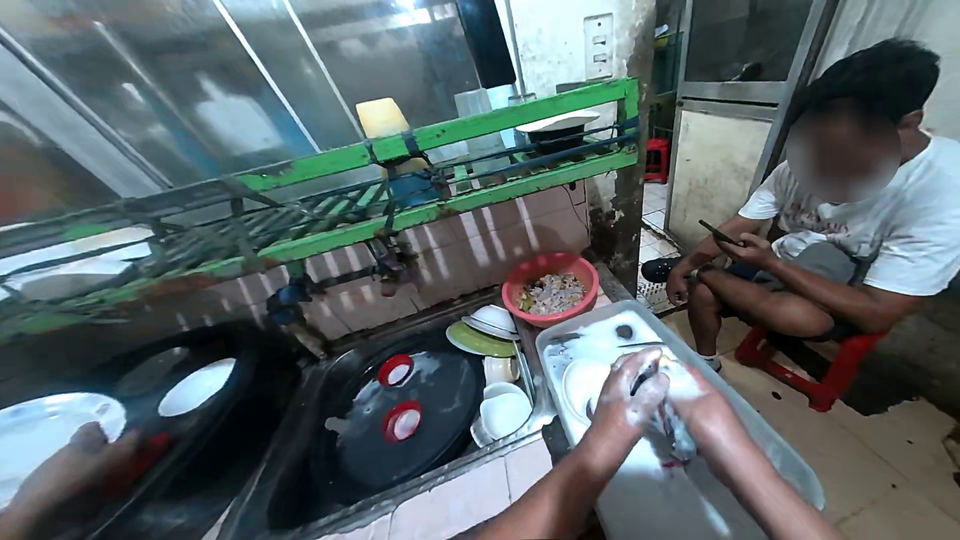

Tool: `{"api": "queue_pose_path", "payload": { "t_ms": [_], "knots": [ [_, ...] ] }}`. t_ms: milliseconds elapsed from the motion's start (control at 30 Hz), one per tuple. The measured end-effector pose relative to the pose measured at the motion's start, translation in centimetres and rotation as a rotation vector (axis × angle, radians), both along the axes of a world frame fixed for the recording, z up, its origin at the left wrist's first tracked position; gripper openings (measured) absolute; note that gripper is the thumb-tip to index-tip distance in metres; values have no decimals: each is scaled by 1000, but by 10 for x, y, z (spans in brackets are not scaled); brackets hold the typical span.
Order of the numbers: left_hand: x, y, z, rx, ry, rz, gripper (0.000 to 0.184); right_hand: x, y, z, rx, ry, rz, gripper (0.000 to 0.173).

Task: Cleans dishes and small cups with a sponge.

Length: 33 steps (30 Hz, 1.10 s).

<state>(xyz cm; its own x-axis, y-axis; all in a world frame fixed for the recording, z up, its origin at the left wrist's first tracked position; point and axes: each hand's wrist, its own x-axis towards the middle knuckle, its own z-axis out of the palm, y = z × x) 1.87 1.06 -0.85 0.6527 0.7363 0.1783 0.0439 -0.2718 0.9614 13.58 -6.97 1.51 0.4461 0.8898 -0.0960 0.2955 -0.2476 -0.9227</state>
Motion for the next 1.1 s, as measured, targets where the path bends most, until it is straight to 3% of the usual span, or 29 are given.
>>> {"api": "queue_pose_path", "payload": {
  "t_ms": [67,100,167,233,267,333,367,433,467,500,533,600,667,700,733,800,867,900,967,1033,1100],
  "knots": [
    [-4,6,5,-164,16,-69,42,0,-12,6,-15,-404,314,43],
    [-6,10,9,-339,29,-113,36,2,-17,0,104,-680,461,33],
    [-10,15,20,-727,72,-152,30,13,-14,-18,519,-1064,547,18],
    [-10,13,28,-925,54,-132,33,25,-6,-18,686,-1189,499,21],
    [-6,10,31,-915,23,-100,35,29,-2,-20,702,-1199,418,23],
    [4,6,28,-638,-29,-10,35,27,5,-30,607,-1065,200,26],
    [9,6,24,-432,-25,48,37,18,8,-32,506,-896,77,29],
    [15,6,18,-92,41,157,42,-2,13,-19,252,-267,-104,33],
    [15,8,13,-5,45,191,42,-8,16,-14,189,14,-161,31],
    [14,12,8,19,33,194,41,-13,17,-9,140,151,-152,33],
    [11,17,6,-30,24,158,41,-15,14,-5,90,124,-58,40],
    [3,28,15,-324,68,17,37,-18,4,-5,23,-333,219,54],
    [1,40,26,-613,181,-151,32,-16,-10,-20,181,-844,360,44],
    [0,43,29,-630,245,-200,33,-10,-11,-27,228,-951,407,39],
    [1,41,30,-572,277,-190,37,-6,-9,-25,179,-953,435,38],
    [8,34,25,-251,204,-21,37,-1,3,0,-111,-669,401,48],
    [15,27,16,27,85,140,36,-3,11,11,-133,-409,218,61],
    [18,26,15,78,29,157,35,-6,9,9,-64,-444,170,61],
    [16,29,21,-30,66,34,33,-12,-2,-15,211,-760,165,45],
    [8,39,37,-314,293,-184,32,-6,-7,-42,452,-1039,284,25],
    [2,49,39,-542,400,-236,37,-4,-9,-42,408,-1014,373,26]
  ]
}}
